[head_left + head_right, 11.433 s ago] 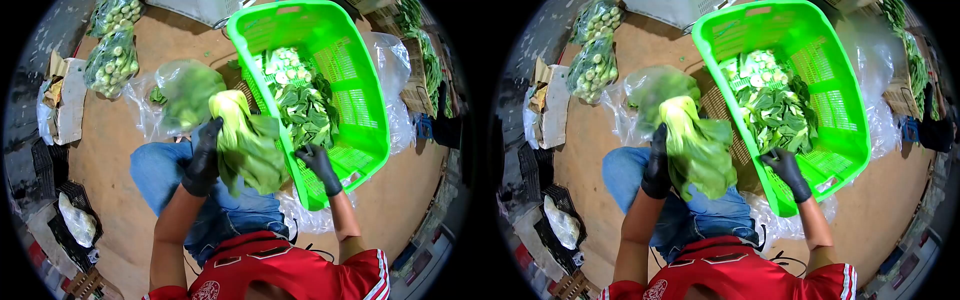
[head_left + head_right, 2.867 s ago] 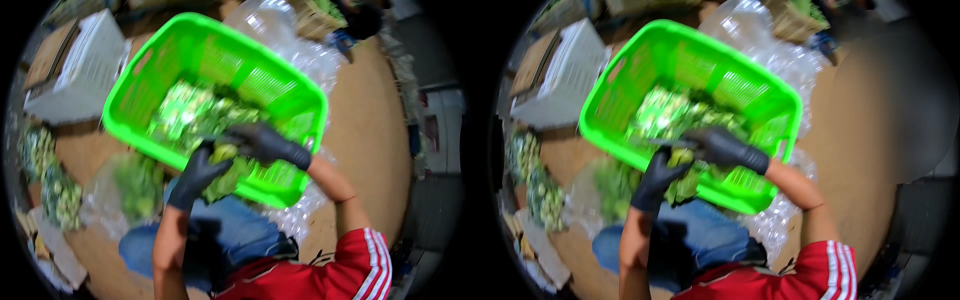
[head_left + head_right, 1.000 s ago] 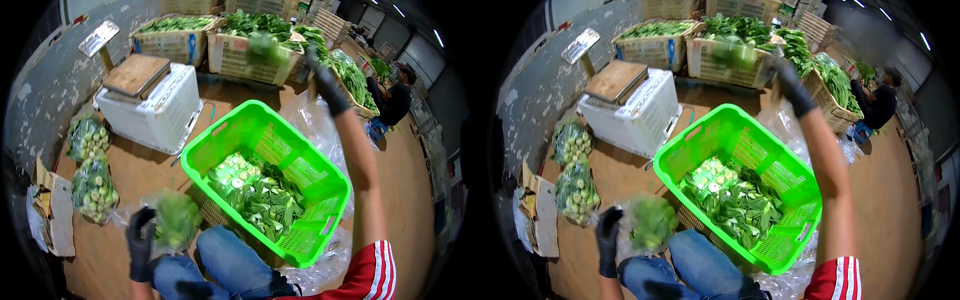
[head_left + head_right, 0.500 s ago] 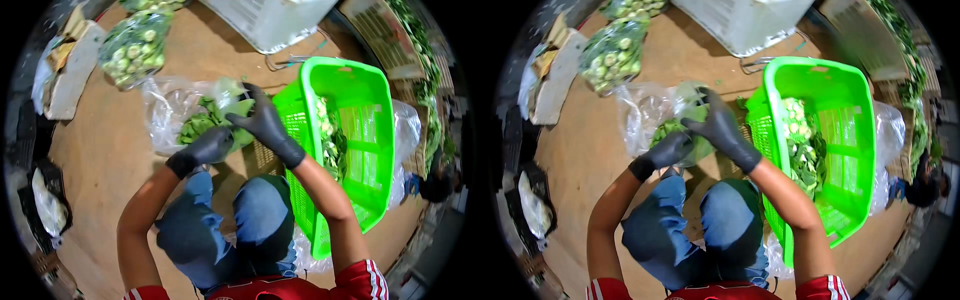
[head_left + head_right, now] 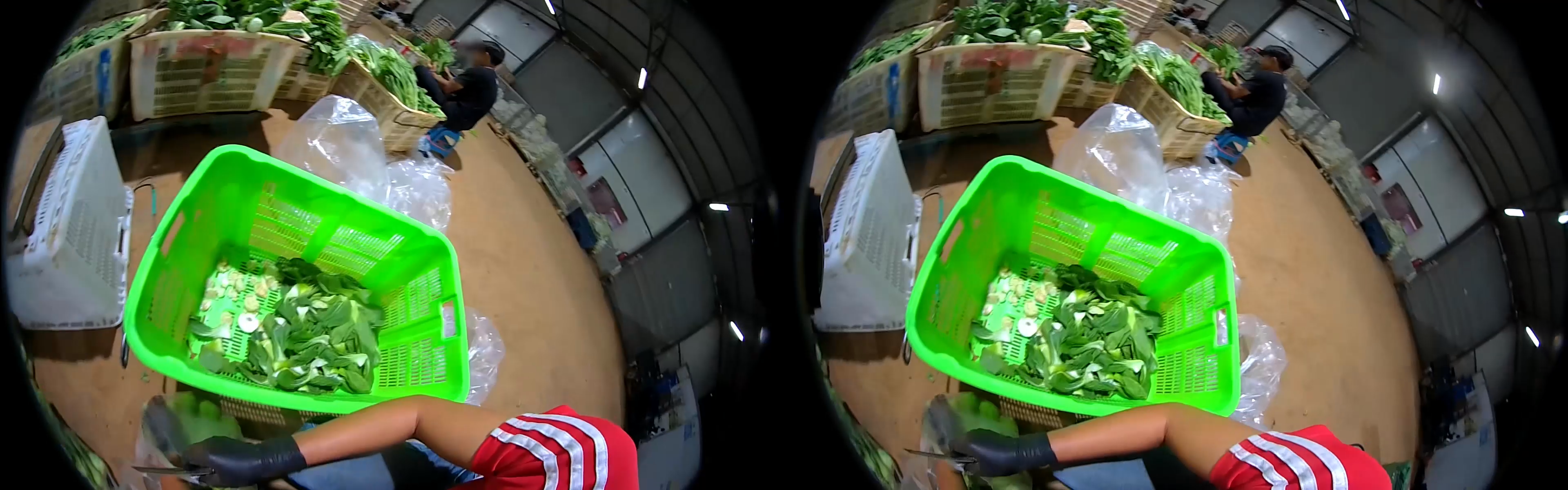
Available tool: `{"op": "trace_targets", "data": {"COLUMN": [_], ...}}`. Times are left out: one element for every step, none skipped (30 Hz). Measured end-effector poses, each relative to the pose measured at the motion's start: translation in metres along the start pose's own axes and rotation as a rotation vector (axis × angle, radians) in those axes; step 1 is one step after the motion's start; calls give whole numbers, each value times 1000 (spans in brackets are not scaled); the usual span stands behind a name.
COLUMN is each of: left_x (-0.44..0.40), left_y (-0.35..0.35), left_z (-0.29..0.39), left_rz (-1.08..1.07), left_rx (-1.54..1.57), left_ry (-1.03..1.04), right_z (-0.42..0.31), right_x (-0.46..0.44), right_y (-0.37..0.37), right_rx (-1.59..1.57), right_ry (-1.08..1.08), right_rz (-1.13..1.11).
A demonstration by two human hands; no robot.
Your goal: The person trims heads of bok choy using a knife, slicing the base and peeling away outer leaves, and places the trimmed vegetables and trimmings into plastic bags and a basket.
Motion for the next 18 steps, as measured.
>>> {"op": "trace_targets", "data": {"left_x": [-2, -4, -6, -6, -7, -5, -4, -3, 0, 2, 3, 6, 9, 13, 17, 21, 24, 30], "left_y": [5, 7, 8, 8, 10, 10, 7, 6, 4, 2, -1, -3, -5, -8, -10, -15, -19, -25], "left_z": [-6, -10, -9, -9, -8, -7, -7, -7, -8, -8, -7, -7, -6, -5, -4, -3, -2, 1], "left_rz": [4, 3, 5, 7, 4, 2, 2, -1, 3, 8, 12, 18, 23, 31, 35, 46, 55, 71], "left_rx": [2, 1, 7, 10, 19, 25, 28, 35, 42, 55, 73, 87, 109, 127, 151, 177, 202, 234], "left_ry": [-27, -48, -58, -67, -79, -83, -90, -94, -104, -112, -121, -126, -129, -132, -139, -148, -150, -146], "right_z": [-3, -6, -2, 2, 8, 12, 13, 15, 15, 16, 15, 13, 11, 11, 9, 8, 7, 5], "right_x": [-1, -2, -2, -4, -2, -2, -5, -8, -8, -9, -8, -8, -7, -7, -7, -7, -7, -8], "right_y": [3, -1, -4, -5, -7, -9, -9, -7, -7, -7, -7, -8, -7, -7, -7, -6, -5, -6], "right_rx": [-11, -28, -27, -29, -28, -23, -27, -31, -45, -56, -63, -72, -83, -89, -94, -101, -108, -113], "right_ry": [46, 93, 88, 83, 81, 114, 140, 161, 120, 114, 117, 119, 125, 127, 128, 126, 123, 121], "right_rz": [43, 89, 138, 186, 233, 210, 189, 162, 219, 223, 222, 213, 202, 195, 182, 173, 166, 159]}}
Point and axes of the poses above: each hand's wrist, its own x-axis away from the middle knuckle, its own y-axis out of the palm, z = x × y, the point moved 3 cm from there along -x, towards the middle knuckle, and after that the axes turned 8 degrees about x, right-handed, at the moved point
